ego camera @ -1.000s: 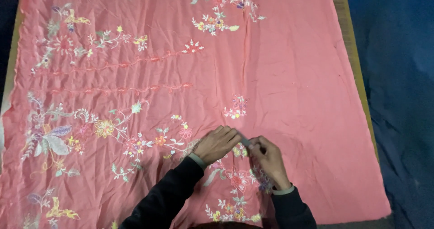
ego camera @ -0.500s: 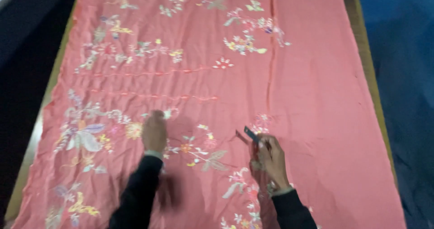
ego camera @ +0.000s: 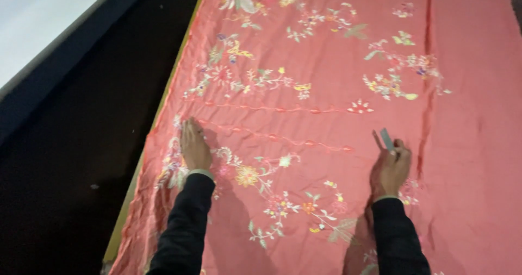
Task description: The person uses a small blade to trim loose threads from a pink embroidered fabric laid out on a table. They repeatedly pick at the threads with their fingers and cut them with the blade, occasionally moving the fabric to access different areas.
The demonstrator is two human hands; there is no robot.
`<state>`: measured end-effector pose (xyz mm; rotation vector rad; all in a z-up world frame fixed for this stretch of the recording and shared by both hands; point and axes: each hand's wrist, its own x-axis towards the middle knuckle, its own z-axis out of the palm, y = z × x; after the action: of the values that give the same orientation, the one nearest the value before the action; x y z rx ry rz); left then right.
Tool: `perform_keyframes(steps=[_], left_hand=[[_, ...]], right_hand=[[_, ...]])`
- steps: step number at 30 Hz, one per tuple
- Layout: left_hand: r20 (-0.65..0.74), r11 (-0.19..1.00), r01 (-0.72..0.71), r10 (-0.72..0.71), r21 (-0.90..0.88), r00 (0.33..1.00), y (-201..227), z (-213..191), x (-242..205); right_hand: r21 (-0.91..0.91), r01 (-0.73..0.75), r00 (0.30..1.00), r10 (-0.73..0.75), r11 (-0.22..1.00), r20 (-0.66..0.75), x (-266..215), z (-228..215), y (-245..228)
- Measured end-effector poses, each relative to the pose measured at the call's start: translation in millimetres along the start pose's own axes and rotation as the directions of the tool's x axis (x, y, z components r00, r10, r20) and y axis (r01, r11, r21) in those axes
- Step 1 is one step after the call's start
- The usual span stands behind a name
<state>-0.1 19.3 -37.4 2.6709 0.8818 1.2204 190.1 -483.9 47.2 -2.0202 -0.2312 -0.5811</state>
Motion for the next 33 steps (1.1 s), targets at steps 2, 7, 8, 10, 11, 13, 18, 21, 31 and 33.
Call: perform_keyframes(steps=[2, 7, 8, 10, 11, 13, 18, 21, 31, 33], left_hand=[[0.021, 0.999, 0.031, -0.03, -0.022, 0.999, 9.2, -9.0, 4.2], [0.131, 0.98, 0.153, -0.136, -0.128, 0.982, 22.8, -31.6, 7.8], [0.206, 0.944, 0.249, -0.205, -0.216, 0.957, 31.1, -42.8, 15.9], [0.205, 0.951, 0.241, -0.201, -0.195, 0.958, 33.9, -47.8, 19.6], [0.204, 0.956, 0.236, -0.199, -0.175, 0.959, 36.2, -49.4, 20.8], [0.217, 0.958, 0.239, -0.202, -0.157, 0.955, 34.5, -48.5, 19.2], [0.21, 0.965, 0.244, -0.218, -0.102, 0.953, 46.0, -63.4, 27.0], [0.44, 0.762, 0.634, -0.529, -0.13, 0.726, 56.2, -65.5, 47.8], [0.315, 0.871, 0.026, 0.149, -0.49, 0.937, 160.7, 83.4, 215.5], [0.282, 0.824, -0.064, 0.264, -0.563, 0.922, 185.9, 134.0, 254.5]], right_hand=[[0.02, -0.013, 1.0, 0.013, 1.0, -0.02, -1.5, 2.4, 4.5], [-0.076, 0.053, 0.998, -0.051, 0.996, 0.021, -4.3, -11.1, 1.0], [-0.087, 0.057, 0.998, -0.056, 0.995, 0.011, -0.2, -9.8, -4.3], [-0.084, 0.029, 0.999, -0.027, 0.996, 0.018, 1.8, -7.2, 3.7], [-0.085, 0.003, 1.0, 0.0, 0.996, 0.028, 5.3, -4.6, 8.9], [-0.142, -0.035, 0.998, 0.041, 0.989, 0.039, 5.5, -5.9, 23.0], [-0.083, 0.073, 0.994, -0.079, 0.994, -0.073, 7.2, 15.6, 27.6], [-0.003, 0.038, 0.994, -0.038, 0.999, -0.098, 50.2, 45.4, 25.7], [0.367, -0.111, 0.913, 0.241, 0.923, -0.328, 57.7, 69.7, 24.0], [0.417, -0.121, 0.888, 0.286, 0.901, -0.359, 55.1, 79.6, 5.3]])
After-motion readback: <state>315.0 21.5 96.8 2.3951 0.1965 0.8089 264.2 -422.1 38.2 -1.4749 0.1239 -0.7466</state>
